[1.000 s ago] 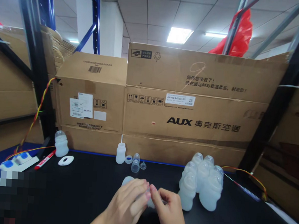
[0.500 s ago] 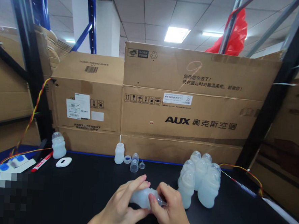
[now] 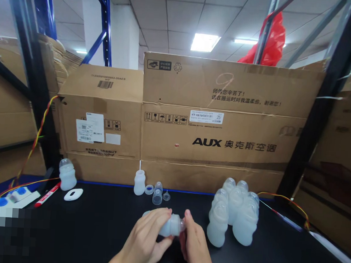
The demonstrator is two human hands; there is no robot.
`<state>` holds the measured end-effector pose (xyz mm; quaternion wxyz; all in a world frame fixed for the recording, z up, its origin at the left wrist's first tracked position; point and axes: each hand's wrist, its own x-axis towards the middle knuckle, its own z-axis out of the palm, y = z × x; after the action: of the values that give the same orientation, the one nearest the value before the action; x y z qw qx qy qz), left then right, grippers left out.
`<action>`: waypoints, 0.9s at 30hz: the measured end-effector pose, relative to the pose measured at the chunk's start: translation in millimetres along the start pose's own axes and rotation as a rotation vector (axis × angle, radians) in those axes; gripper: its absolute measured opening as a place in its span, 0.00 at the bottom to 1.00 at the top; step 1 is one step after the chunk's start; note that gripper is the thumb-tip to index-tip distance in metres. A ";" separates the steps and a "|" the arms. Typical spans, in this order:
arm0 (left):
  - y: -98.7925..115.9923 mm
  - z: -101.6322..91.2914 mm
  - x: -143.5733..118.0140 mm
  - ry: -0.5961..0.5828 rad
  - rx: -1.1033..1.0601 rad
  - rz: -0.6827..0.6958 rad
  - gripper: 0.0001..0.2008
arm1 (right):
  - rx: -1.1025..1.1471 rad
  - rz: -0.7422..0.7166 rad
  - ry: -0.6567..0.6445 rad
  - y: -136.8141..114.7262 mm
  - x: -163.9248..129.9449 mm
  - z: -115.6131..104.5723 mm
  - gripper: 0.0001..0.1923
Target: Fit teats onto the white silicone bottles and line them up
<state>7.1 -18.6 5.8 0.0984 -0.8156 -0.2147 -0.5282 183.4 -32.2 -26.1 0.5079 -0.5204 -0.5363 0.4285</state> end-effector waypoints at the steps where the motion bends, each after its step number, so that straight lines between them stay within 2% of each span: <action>1: -4.3 1.7 -2.4 0.010 -0.017 -0.082 0.21 | -0.010 0.059 -0.023 1.8 3.0 -0.5 0.44; 3: -13.8 3.2 -5.3 0.039 -0.050 -0.228 0.20 | -0.062 0.088 -0.040 3.8 8.7 -1.4 0.49; 4: -18.9 2.7 -5.5 0.053 -0.057 -0.297 0.19 | -0.098 0.049 -0.030 3.3 11.3 -1.8 0.48; 9: -41.0 -6.1 -2.7 0.104 -0.067 -0.544 0.14 | -0.381 -0.314 0.010 -13.6 29.9 7.8 0.17; 12: -47.8 -9.3 -3.2 0.094 -0.101 -0.642 0.15 | -0.546 -0.477 -0.021 -21.3 47.1 23.8 0.28; 14: -49.3 -9.4 -3.8 0.074 -0.122 -0.681 0.18 | -0.619 -0.548 -0.047 -21.3 56.3 32.8 0.30; 18: -46.6 -8.4 -2.6 0.020 -0.165 -0.686 0.19 | -0.676 -0.595 -0.067 -14.5 56.5 32.6 0.21; 22: -34.7 -10.5 0.8 -0.092 -0.216 -0.614 0.16 | -0.638 -0.589 -0.066 -11.9 36.3 11.5 0.13; 24: -25.3 -12.2 2.9 -0.158 -0.228 -0.569 0.14 | -0.543 -0.601 -0.005 -13.4 24.7 0.6 0.12; 27: -11.1 -13.9 6.1 -0.219 -0.224 -0.508 0.13 | -0.253 -0.589 0.144 -17.4 10.8 -9.6 0.14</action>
<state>-7.1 -12.6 16.5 -0.1513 -0.7936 -0.3619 -0.4651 191.4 -23.8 -6.7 0.5781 -0.4306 -0.6755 0.1551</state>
